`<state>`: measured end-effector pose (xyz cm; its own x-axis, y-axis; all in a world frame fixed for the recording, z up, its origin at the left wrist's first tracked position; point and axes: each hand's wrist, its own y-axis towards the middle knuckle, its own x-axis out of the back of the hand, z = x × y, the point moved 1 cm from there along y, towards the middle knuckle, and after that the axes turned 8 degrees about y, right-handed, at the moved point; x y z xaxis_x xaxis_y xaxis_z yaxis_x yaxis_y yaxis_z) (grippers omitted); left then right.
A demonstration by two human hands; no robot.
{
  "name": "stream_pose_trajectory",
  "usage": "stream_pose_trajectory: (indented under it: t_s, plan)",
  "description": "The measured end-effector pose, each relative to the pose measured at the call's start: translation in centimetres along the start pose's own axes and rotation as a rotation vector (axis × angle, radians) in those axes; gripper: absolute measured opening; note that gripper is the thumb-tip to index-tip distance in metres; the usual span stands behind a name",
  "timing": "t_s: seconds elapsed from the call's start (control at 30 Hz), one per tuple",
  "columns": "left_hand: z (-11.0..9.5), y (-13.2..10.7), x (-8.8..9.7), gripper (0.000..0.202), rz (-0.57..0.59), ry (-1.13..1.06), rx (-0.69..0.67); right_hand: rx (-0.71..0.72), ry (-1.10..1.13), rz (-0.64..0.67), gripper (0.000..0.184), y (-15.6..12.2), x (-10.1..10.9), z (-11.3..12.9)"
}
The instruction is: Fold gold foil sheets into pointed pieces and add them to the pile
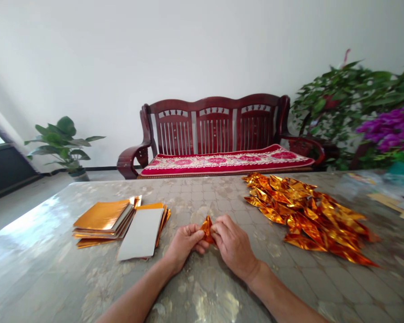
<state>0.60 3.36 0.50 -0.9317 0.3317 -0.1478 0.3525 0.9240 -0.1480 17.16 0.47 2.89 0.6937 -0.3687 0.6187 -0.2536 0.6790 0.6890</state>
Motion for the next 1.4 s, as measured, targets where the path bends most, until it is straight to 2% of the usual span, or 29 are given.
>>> stream_pose_trajectory:
  t_s: [0.43, 0.6, 0.7, 0.83, 0.97, 1.03, 1.1, 1.2, 1.27, 1.33, 1.4]
  plan:
    - [-0.2, -0.1, -0.1, 0.045, 0.029, 0.022, -0.034, 0.033, -0.035, -0.005, 0.019, 0.2, 0.1, 0.4]
    - [-0.4, 0.0, 0.3, 0.041, -0.016, -0.095, -0.102, 0.024, 0.217, -0.094, 0.015, 0.2, 0.8, 0.5]
    - [-0.8, 0.1, 0.5, 0.041, -0.057, -0.172, -0.118, 0.094, 0.294, -0.086, 0.018, -0.2, 1.0, 0.3]
    - [-1.0, 0.0, 0.6, 0.043, -0.077, -0.212, -0.116, 0.191, 0.189, -0.053, 0.028, -0.4, 0.5, 0.2]
    - [-0.6, 0.0, 0.5, 0.042, -0.041, -0.169, -0.102, 0.226, 0.074, -0.084, 0.016, -0.3, 0.2, 0.2]
    - [-0.3, 0.1, 0.7, 0.045, -0.046, -0.086, -0.137, 0.228, 0.045, -0.104, 0.017, -0.2, 0.3, 0.1]
    - [-0.2, 0.3, 1.2, 0.05, -0.097, 0.035, -0.24, 0.212, 0.02, -0.114, 0.019, -0.2, 0.5, -0.2]
    - [-0.5, 0.4, 2.4, 0.049, -0.273, 0.297, -0.456, 0.179, -0.026, -0.103, 0.019, -0.2, 0.7, -1.0]
    - [-1.0, 0.1, 3.2, 0.037, -0.408, 0.575, -0.616, 0.164, -0.055, -0.087, 0.018, -0.3, 0.7, -1.6]
    - [-1.4, -0.4, 3.6, 0.034, -0.379, 0.854, -0.79, 0.151, -0.074, -0.073, 0.018, -0.3, 0.6, -2.3]
    - [-1.7, -0.9, 3.6, 0.034, -0.295, 1.049, -0.891, 0.137, -0.077, -0.059, 0.018, -0.3, 0.5, -2.7]
